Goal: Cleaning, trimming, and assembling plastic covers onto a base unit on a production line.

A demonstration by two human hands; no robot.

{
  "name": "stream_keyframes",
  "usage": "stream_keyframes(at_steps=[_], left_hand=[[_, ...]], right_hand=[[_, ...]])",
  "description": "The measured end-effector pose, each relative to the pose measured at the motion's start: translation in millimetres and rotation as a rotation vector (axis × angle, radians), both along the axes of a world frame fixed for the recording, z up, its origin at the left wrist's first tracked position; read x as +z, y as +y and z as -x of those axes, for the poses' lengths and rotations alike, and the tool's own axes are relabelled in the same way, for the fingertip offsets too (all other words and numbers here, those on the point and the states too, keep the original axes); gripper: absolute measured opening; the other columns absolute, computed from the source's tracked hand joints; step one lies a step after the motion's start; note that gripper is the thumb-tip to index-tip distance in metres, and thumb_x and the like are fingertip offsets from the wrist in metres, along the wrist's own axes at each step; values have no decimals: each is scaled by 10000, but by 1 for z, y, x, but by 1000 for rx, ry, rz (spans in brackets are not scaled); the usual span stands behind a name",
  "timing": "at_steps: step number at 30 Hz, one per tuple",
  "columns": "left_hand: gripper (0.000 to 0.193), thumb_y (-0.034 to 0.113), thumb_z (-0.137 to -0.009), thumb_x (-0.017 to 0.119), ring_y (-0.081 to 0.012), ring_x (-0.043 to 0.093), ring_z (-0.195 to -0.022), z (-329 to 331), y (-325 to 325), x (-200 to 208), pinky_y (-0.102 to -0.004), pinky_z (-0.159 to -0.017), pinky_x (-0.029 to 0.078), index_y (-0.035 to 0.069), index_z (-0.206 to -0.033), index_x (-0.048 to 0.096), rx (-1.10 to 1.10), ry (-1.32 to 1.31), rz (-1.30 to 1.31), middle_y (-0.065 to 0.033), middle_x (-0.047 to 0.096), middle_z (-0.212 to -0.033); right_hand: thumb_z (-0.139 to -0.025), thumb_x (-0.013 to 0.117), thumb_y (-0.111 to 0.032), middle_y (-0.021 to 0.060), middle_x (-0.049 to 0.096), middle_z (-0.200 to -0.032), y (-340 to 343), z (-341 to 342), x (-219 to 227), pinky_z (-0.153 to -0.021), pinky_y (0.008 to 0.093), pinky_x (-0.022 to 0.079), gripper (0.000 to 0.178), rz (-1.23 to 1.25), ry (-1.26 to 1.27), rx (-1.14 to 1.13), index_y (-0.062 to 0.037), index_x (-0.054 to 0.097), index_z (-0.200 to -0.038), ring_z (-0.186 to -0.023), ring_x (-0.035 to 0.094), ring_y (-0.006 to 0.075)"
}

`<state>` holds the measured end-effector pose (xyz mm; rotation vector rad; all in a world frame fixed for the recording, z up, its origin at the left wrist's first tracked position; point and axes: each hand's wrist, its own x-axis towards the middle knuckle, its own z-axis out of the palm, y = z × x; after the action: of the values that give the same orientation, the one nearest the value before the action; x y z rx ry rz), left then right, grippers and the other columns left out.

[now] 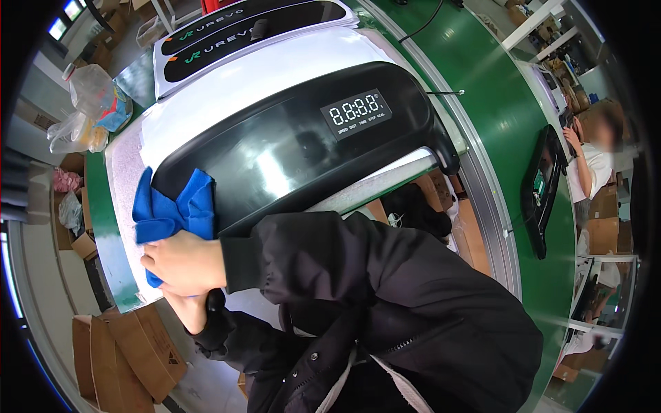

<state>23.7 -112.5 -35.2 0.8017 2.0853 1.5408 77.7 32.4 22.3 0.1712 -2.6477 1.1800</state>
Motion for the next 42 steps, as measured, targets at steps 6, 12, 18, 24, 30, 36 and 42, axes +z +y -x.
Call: stream_keyframes(at_steps=[6,12,18,24,30,36,42], left_hand=[[802,170,-564,751,-321,334,-1273,-15,17,33,-407,-1050,228,0,-1285,442,54,457,104,-191,432,-1315],[802,199,-545,754,-310,342,-1270,-17,33,37,-410,-1052,224,12,-1271,468,64,486,99,-162,451,-1312],[813,192,-534,752,-298,345,-1266,-17,28,29,-407,-1054,221,23,-1277,468,99,485,95,-145,455,-1313],[742,190,-525,788,-338,374,-1185,-2,6,-2,-424,-1007,260,-10,-1174,490,102,405,147,-182,451,-1239],[763,116,-570,739,-281,365,-1226,-12,20,13,-377,-1037,241,-11,-1263,445,121,407,80,-183,442,-1270],[841,220,-542,757,-314,327,-1277,-13,31,24,-415,-1052,222,6,-1293,444,87,480,95,-149,439,-1329],[846,252,-543,759,-321,332,-1270,-13,29,19,-417,-1047,230,5,-1290,445,87,488,84,-157,443,-1320]], right_hand=[[-743,594,-176,125,488,-1253,142,-108,9,-926,389,411,361,-252,183,-517,-68,518,-1079,-1171,456,315],[-876,503,-210,177,520,-1204,266,-275,-2,-926,385,393,372,111,53,-1140,-22,449,-1192,-1129,480,355],[-719,584,-112,219,434,-1263,145,-155,8,-1047,506,251,459,-474,140,-654,8,477,-1149,-1245,343,398],[-732,584,-208,260,479,-1218,21,6,-16,-1076,459,221,390,-251,354,-150,67,553,-1007,-1246,367,367],[-703,625,-209,146,550,-1164,81,-17,0,-1016,386,342,369,-108,333,205,-10,579,-1010,-1208,427,293],[-786,562,-131,124,509,-1230,262,-204,12,-954,374,376,355,-600,113,-688,-59,536,-1133,-1165,457,294],[-831,544,-142,174,614,-958,310,-293,18,-777,342,471,286,-189,-15,-1083,-13,491,-1080,-890,617,303]])
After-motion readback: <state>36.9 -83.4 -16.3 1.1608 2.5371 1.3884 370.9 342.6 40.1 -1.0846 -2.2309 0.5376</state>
